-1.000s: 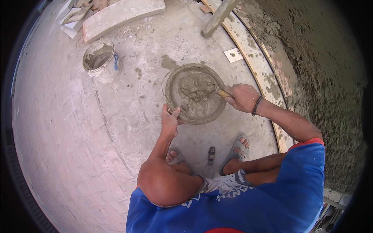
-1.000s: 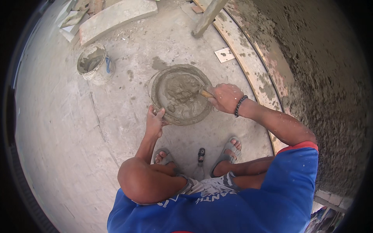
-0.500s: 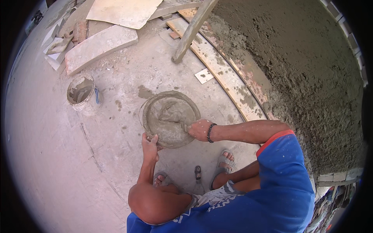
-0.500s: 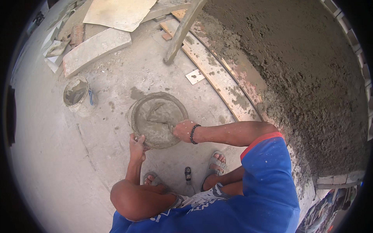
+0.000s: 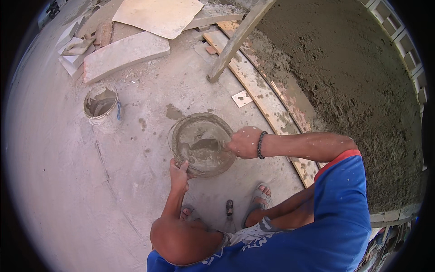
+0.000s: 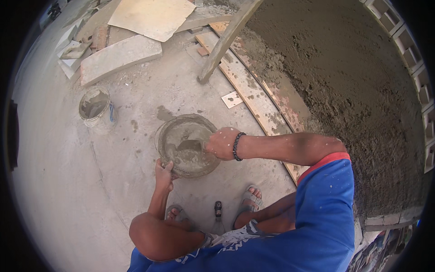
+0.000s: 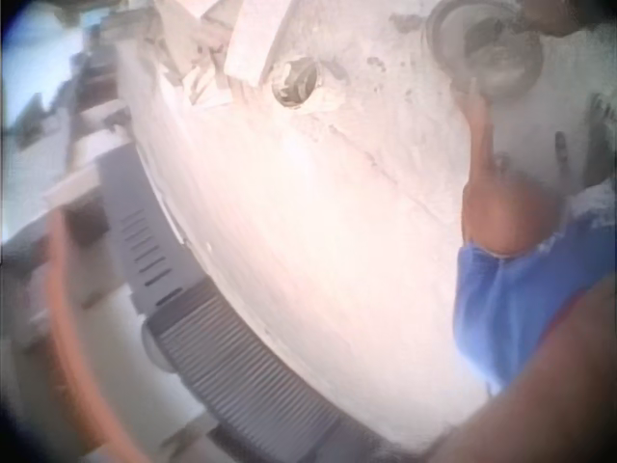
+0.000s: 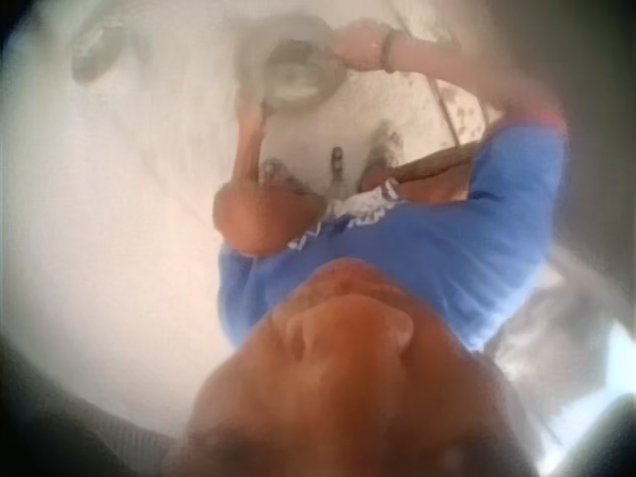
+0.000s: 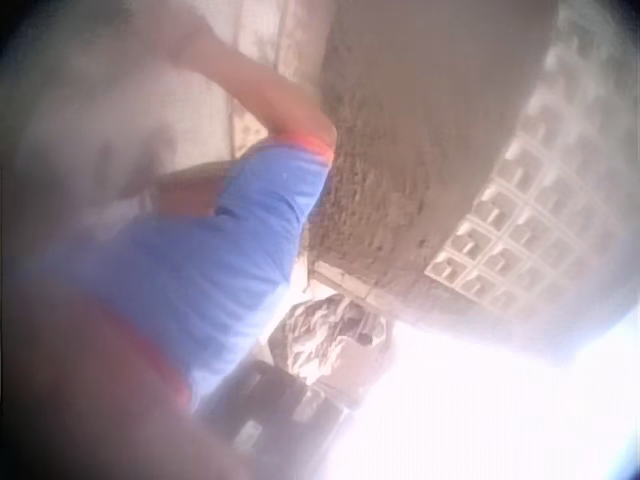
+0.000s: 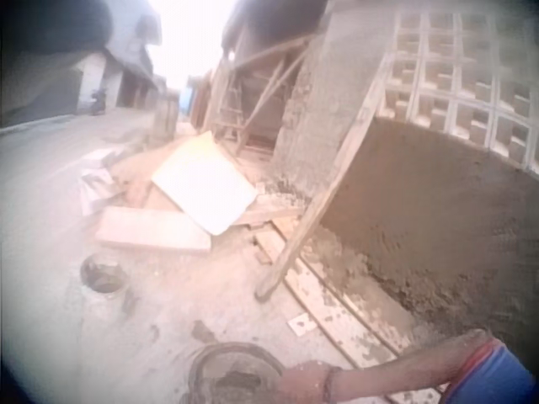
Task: The person scoops wet cement from a pile on the ground into a bucket using a trowel. They then walk to a wall and apply the cement to the surface, smoothing it with the trowel. The person repeats this process, mixing the cement with water in the bucket and continuing to apply it to the wall.
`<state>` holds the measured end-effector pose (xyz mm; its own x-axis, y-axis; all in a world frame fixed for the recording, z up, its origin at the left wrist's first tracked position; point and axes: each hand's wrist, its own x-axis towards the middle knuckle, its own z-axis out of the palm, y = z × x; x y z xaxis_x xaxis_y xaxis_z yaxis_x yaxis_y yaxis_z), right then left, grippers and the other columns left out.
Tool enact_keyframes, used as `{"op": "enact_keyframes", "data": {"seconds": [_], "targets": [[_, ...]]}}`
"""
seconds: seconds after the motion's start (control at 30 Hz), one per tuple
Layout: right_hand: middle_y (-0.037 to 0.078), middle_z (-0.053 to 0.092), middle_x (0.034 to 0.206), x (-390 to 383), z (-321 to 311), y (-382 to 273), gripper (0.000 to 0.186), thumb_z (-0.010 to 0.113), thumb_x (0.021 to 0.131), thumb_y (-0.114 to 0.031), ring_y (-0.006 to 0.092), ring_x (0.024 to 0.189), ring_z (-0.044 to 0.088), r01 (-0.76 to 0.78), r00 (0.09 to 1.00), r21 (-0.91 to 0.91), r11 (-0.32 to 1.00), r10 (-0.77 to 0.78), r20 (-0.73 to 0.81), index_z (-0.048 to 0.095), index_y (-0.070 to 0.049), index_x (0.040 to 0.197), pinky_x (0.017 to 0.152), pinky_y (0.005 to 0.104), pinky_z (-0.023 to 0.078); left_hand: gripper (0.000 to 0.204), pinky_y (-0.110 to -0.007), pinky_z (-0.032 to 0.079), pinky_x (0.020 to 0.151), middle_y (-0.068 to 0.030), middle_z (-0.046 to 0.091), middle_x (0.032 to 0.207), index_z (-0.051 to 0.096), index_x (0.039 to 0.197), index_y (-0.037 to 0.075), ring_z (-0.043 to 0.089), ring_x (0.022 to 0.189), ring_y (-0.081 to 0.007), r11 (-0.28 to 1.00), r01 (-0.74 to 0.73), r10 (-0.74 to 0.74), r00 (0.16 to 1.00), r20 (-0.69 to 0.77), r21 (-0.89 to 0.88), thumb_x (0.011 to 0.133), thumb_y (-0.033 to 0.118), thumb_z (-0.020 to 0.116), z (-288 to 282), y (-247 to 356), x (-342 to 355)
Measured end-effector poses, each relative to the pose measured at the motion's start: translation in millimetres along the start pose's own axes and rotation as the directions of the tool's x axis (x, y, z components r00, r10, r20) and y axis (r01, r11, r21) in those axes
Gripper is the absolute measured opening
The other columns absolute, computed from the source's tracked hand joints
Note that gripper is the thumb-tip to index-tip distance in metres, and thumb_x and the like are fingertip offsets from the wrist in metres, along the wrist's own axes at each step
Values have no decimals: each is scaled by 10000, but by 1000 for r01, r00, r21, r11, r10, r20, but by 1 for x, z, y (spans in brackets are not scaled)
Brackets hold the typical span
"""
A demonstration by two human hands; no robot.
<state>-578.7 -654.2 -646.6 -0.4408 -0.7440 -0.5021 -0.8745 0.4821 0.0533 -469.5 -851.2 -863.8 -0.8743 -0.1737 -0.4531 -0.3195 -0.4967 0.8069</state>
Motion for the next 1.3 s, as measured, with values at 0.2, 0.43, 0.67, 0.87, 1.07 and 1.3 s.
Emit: {"op": "enact_keyframes", "data": {"seconds": [0.2,0.43,0.67,0.87,1.07,1.3], "targets": [[205,669,790,44,38,39,193,562,818,-121,336,811,686,-183,981,-83,980,176,-78,692,-70,951,677,423,562,283,-366,608,536,-160,580,1085,400,1190,25,672,831,-253,999,9,-9,1000,-7,-47,931,46,513,7,1,-2],[224,670,846,54,87,40,227,564,831,-198,407,853,652,-177,979,221,959,148,140,673,-31,939,750,472,537,289,-341,599,553,-136,581,1050,414,1184,10,647,835,-209,998,7,-10,999,-43,-68,921,33,530,9,-3,-4],[238,653,814,56,103,13,347,594,874,-280,371,727,659,-241,964,627,741,110,241,611,0,1079,645,430,530,263,-289,558,582,-95,585,1004,434,1156,12,610,830,-145,993,-24,13,996,-89,-119,917,17,544,10,-8,-5],[53,576,673,46,122,4,266,549,949,-238,127,517,561,-475,872,875,91,183,454,597,-16,1086,441,284,452,307,-363,611,604,-138,582,1072,401,1212,32,650,873,-217,996,-10,8,1000,-14,-88,929,39,519,5,-12,-2],[51,602,705,32,147,4,397,544,958,-231,109,545,578,-347,916,923,-168,151,372,535,10,1274,442,255,470,308,-346,605,576,-133,586,1064,402,1212,31,653,849,-204,996,24,-26,999,-20,-86,931,50,527,5,-1,-4],[86,595,707,1,138,25,360,571,940,-199,148,547,585,-245,943,943,227,281,178,554,-35,1260,505,286,497,244,-274,538,483,-76,587,952,425,1144,33,609,728,-131,994,50,-57,996,-65,-94,931,44,543,5,1,-7]]}}
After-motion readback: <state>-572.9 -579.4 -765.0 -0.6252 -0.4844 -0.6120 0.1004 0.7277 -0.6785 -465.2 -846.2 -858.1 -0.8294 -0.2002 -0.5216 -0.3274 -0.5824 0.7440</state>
